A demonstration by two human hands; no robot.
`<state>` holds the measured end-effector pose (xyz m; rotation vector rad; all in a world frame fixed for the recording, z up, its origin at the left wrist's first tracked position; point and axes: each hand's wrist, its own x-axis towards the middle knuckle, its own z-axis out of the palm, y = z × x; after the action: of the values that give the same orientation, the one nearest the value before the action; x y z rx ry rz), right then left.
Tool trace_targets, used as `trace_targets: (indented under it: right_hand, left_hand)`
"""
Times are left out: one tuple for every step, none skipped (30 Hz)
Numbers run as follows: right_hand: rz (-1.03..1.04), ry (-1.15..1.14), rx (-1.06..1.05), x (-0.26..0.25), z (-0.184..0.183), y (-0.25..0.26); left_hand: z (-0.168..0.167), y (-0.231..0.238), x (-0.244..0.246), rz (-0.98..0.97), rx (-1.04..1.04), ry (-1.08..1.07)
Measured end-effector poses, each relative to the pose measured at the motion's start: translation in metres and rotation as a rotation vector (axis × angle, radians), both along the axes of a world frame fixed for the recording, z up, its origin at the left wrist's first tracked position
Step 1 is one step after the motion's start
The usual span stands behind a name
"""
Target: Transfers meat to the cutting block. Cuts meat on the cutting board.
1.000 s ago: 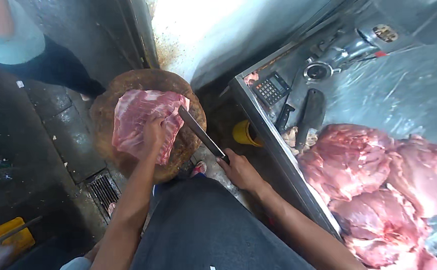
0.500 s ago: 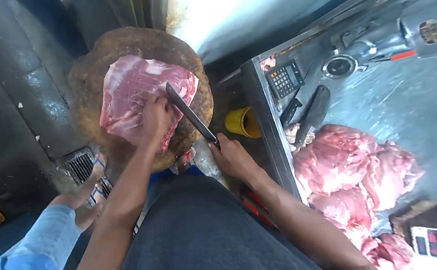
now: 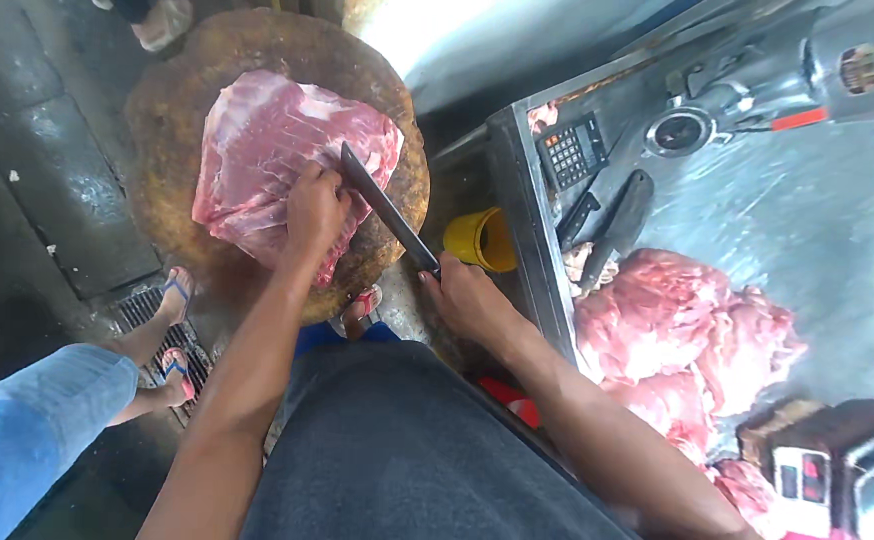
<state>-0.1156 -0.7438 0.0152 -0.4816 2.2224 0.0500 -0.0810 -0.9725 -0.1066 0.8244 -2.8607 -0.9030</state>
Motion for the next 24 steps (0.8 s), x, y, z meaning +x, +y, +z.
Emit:
trace_targets:
  right_hand:
    - [0.002, 0.001, 0.013, 0.0, 0.002, 0.001]
    - [0.003, -0.001, 0.02, 0.0, 0.003, 0.001]
    - [0.0, -0.008, 0.015, 0.001, 0.005, 0.002]
    - [-0.006, -0.017, 0.006, 0.001, 0.006, 0.002]
    - [-0.007, -0.025, -0.001, 0.001, 0.007, 0.002]
    - [-0.005, -0.033, -0.005, 0.002, 0.007, 0.003]
    - [-0.001, -0.035, -0.008, 0.003, 0.008, 0.004]
    - [0.002, -0.035, -0.008, 0.003, 0.008, 0.004]
    - [0.005, -0.032, -0.004, 0.004, 0.009, 0.004]
    - [0.007, -0.024, 0.001, 0.004, 0.008, 0.005]
    - [0.008, -0.014, 0.01, 0.005, 0.008, 0.005]
    - [0.011, -0.005, 0.027, 0.005, 0.008, 0.004]
    - [0.013, 0.002, 0.047, 0.004, 0.008, 0.003]
    - [0.02, 0.006, 0.062, 0.004, 0.008, 0.004]
    - [0.03, 0.008, 0.066, 0.004, 0.008, 0.009]
    - [0.04, 0.001, 0.07, 0.006, 0.009, 0.018]
    - [0.042, -0.012, 0.069, 0.01, 0.012, 0.032]
    - [0.034, -0.016, 0.066, 0.014, 0.016, 0.048]
    - [0.024, -0.015, 0.072, 0.019, 0.021, 0.063]
    - [0.01, -0.012, 0.074, 0.024, 0.026, 0.074]
    - [-0.006, -0.002, 0.068, 0.028, 0.029, 0.08]
    - [-0.026, 0.01, 0.054, 0.029, 0.032, 0.08]
    - [-0.043, 0.019, 0.033, 0.029, 0.034, 0.075]
    - [-0.052, 0.025, 0.004, 0.025, 0.034, 0.068]
  left_hand:
    - [0.0, 0.0, -0.001, -0.008, -0.002, -0.004]
    - [0.001, 0.0, -0.001, -0.015, 0.002, -0.009]
    - [0.001, 0.001, -0.001, -0.019, 0.01, -0.013]
    - [0.002, 0.001, -0.001, -0.023, 0.022, -0.015]
    - [0.003, 0.001, -0.001, -0.024, 0.026, -0.022]
    - [0.003, 0.001, -0.001, -0.023, 0.025, -0.034]
    - [0.004, 0.0, 0.0, -0.02, 0.026, -0.046]
    - [0.004, 0.0, 0.0, -0.017, 0.026, -0.051]
    - [0.004, 0.0, 0.0, -0.015, 0.023, -0.046]
    - [0.003, 0.0, 0.0, -0.014, 0.022, -0.041]
    - [0.002, 0.001, 0.0, -0.016, 0.021, -0.04]
    - [0.002, 0.001, 0.0, -0.019, 0.021, -0.04]
    - [0.002, 0.001, 0.0, -0.022, 0.023, -0.044]
    - [0.002, 0.001, 0.0, -0.026, 0.022, -0.045]
    - [0.002, 0.001, 0.001, -0.03, 0.021, -0.046]
    - [0.002, 0.0, 0.003, -0.033, 0.025, -0.043]
    - [0.001, -0.001, 0.006, -0.038, 0.026, -0.025]
    - [0.0, -0.004, 0.008, -0.041, 0.028, 0.001]
    - [0.0, -0.008, 0.009, -0.039, 0.032, 0.025]
    - [0.001, -0.012, 0.01, -0.033, 0.047, 0.037]
    - [0.002, -0.014, 0.011, -0.026, 0.068, 0.038]
    - [0.003, -0.014, 0.013, -0.021, 0.089, 0.033]
    - [0.004, -0.012, 0.014, -0.016, 0.103, 0.024]
    - [0.005, -0.01, 0.014, -0.009, 0.107, 0.008]
